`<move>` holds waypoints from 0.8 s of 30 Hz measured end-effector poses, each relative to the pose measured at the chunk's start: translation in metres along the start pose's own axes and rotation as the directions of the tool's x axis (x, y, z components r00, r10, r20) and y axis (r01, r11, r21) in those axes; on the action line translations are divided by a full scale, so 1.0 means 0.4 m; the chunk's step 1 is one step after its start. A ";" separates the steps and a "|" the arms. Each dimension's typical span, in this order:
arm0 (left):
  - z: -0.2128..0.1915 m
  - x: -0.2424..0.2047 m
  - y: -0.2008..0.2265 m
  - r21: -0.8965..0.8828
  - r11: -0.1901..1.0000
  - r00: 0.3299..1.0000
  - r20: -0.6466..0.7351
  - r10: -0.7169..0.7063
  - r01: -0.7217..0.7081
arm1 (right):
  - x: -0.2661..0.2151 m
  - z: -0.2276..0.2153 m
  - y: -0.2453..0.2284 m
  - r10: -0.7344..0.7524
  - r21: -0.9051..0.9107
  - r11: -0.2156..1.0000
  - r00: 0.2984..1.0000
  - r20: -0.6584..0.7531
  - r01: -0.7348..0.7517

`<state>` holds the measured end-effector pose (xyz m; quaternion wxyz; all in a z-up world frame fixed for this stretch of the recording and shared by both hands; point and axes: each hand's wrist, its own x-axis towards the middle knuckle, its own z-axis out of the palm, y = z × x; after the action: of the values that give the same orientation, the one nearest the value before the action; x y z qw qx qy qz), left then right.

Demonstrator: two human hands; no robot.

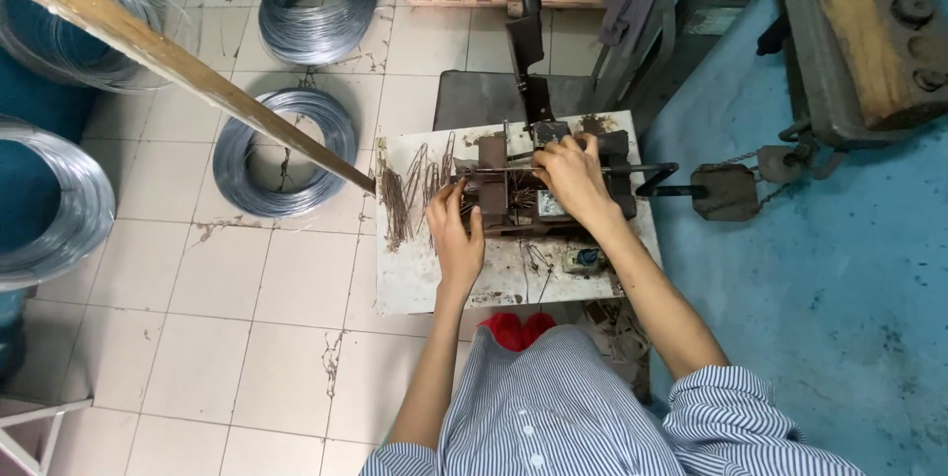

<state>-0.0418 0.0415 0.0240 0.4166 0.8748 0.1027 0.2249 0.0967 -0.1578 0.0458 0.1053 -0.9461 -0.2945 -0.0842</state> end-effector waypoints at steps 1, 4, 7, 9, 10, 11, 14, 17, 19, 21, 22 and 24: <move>0.003 -0.001 -0.009 0.011 1.000 1.000 -0.003 0.013 -0.013 | 0.000 0.018 0.004 0.011 -0.023 1.000 1.000 0.009 -0.011; 0.009 0.001 -0.031 0.065 0.997 1.000 0.011 0.028 -0.029 | 0.006 0.042 0.001 0.004 -0.001 1.000 0.999 0.046 -0.004; 0.011 0.014 -0.027 0.098 0.994 0.997 0.060 0.049 -0.055 | 0.022 0.019 -0.043 0.032 0.047 0.998 0.995 0.099 -0.037; -0.014 0.037 0.022 0.157 0.984 0.991 0.120 0.067 -0.085 | 0.036 0.093 -0.032 0.007 0.038 0.999 0.998 0.061 -0.010; -0.027 0.045 0.047 0.214 0.970 0.981 0.179 0.076 -0.114 | 0.038 0.132 -0.028 -0.021 0.027 0.999 0.999 0.028 0.020; -0.034 0.054 0.059 0.208 0.970 0.979 0.183 0.086 -0.124 | 0.039 0.144 -0.028 -0.011 0.022 1.000 1.000 0.022 0.011; -0.040 0.078 0.083 0.281 0.941 0.959 0.260 0.113 -0.187 | 0.044 0.137 -0.035 -0.034 0.019 0.999 0.999 0.021 0.034; -0.025 0.084 0.062 0.362 0.901 0.934 0.341 0.110 -0.238 | 0.032 0.090 -0.057 -0.039 0.100 0.994 0.999 0.012 0.038; -0.007 0.091 0.046 0.459 0.820 0.907 0.389 0.161 -0.342 | 0.027 0.094 -0.048 -0.021 0.044 0.999 0.999 0.027 0.020; -0.010 0.089 0.055 0.449 0.832 0.906 0.399 0.141 -0.327 | -0.001 0.000 -0.056 0.078 0.050 0.995 0.993 0.085 -0.082; -0.012 0.089 0.059 0.439 0.843 0.904 0.411 0.120 -0.311 | -0.015 -0.046 -0.060 0.177 0.052 0.981 0.974 0.145 -0.186; -0.011 0.081 0.064 0.436 0.846 0.903 0.415 0.114 -0.307 | -0.054 -0.043 -0.023 0.222 0.014 0.974 0.969 0.107 -0.224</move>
<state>-0.0158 0.0402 0.0563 0.1646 0.9839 -0.0232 0.0661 0.0725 -0.1664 0.0590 0.1106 -0.9749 -0.1925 -0.0181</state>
